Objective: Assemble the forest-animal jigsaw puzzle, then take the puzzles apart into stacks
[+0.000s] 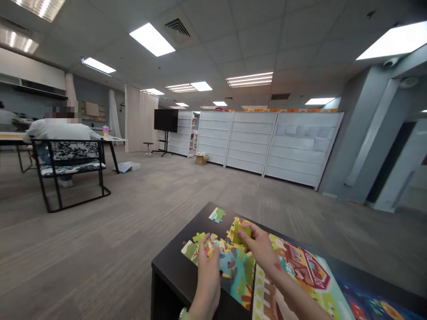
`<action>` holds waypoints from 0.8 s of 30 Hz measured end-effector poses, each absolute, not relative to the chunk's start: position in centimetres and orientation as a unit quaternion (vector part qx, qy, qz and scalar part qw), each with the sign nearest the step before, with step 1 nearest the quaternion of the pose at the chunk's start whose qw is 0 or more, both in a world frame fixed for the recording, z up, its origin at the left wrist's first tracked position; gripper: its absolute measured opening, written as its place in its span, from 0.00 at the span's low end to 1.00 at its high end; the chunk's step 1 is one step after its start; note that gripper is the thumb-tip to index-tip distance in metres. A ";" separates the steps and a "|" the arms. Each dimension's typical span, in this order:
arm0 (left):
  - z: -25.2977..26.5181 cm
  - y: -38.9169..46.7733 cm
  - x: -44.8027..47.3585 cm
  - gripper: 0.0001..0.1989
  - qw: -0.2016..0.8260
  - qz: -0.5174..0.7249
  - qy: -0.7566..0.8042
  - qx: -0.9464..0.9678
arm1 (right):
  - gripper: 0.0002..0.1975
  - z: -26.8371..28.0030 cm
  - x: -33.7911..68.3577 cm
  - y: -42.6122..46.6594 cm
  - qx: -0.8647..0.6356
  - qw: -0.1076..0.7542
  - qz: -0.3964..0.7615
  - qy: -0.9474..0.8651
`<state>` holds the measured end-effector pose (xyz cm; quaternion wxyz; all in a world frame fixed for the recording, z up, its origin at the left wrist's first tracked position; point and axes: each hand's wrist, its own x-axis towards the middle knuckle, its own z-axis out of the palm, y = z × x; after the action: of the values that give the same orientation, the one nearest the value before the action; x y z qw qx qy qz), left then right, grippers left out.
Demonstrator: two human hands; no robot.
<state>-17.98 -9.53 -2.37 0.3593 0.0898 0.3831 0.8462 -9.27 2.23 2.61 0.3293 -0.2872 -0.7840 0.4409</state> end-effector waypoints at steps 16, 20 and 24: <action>2.5 -14.0 -27.0 0.19 0.140 0.932 0.334 -0.024 | 0.24 -0.2 -16.2 1.0 -0.129 0.204 0.221 -0.945; 1.7 -14.6 -28.1 0.18 0.157 0.924 0.347 -0.038 | 0.14 -1.4 -17.6 -0.7 -0.076 0.185 0.203 -0.959; 1.2 -13.9 -27.4 0.19 0.199 0.900 0.388 -0.018 | 0.13 -1.4 -16.3 -0.8 -0.116 0.271 0.194 -0.936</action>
<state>-27.40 -13.94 1.23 0.1993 -0.0180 0.3876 0.8998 -16.34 -0.81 -1.38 0.2710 -0.1163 -0.9357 0.1936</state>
